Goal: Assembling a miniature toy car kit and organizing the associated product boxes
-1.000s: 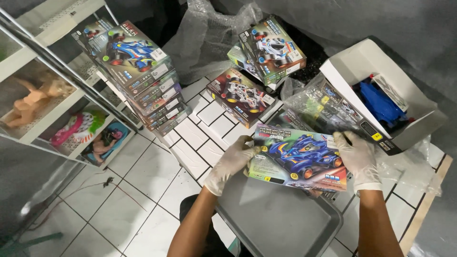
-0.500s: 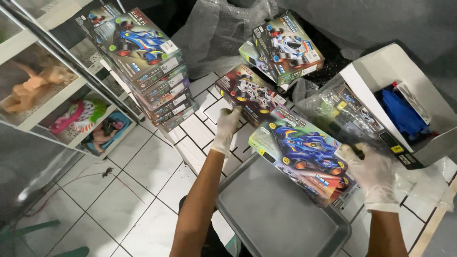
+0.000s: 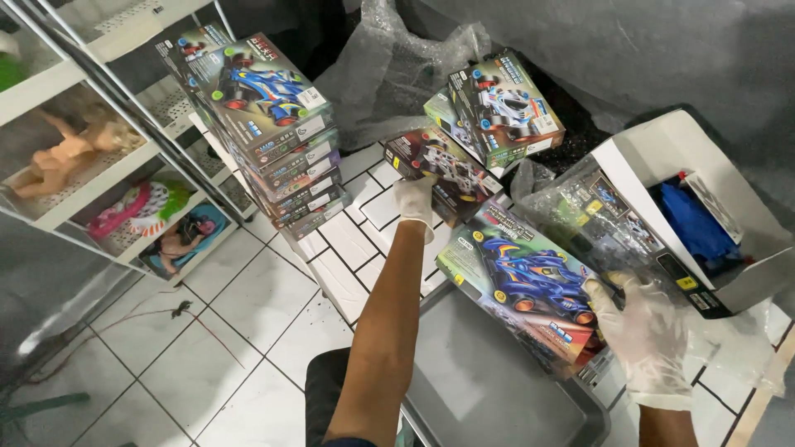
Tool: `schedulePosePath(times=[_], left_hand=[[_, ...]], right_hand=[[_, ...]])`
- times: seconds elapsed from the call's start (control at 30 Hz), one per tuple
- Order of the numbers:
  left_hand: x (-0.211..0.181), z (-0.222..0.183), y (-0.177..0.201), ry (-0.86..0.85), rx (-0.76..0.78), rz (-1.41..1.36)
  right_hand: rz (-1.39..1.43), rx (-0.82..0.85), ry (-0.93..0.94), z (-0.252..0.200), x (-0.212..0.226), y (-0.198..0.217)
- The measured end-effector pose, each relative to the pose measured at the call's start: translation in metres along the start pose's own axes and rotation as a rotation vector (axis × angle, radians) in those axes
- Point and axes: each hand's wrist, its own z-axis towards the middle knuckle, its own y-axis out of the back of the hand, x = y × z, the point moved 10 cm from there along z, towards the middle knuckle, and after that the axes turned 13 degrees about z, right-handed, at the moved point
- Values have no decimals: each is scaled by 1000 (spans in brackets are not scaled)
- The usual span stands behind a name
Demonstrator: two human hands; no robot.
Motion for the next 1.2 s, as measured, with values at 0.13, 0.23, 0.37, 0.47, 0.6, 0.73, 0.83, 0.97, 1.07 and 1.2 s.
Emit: schedulePosePath(times=[0.13,0.23,0.37,0.47,0.6,0.73,0.83,0.97,1.07,1.2], left_hand=[[7,6,-4,70,50,-10],[-11,-25,28,-48,70,-153],[-9,7,57,-337,-101,-100],[-5,3,69,-369,-152,0],[-22,-11,77,-418,-127,-119],[-13,1,73,-407,-106,-111],[3,4,77,-377,-104,-107],[13,15,73,-321,-67,-60],[27,21,66,-246,-4,-2],[17,-13,71,-352,-33,158]], right_hand=[[31,-27,22,-3,0,2],[62,40,-44,-1,-11,-6],[101,34,20,-3,-5,-5],[151,24,43,-9,-1,-2],[148,58,-17,-5,-4,-2],[165,-57,89,-6,2,10],[104,125,-65,-8,-13,-13],[234,131,-85,-1,-8,-13],[324,202,-159,-1,-15,-25],[444,237,-245,0,-16,-26]])
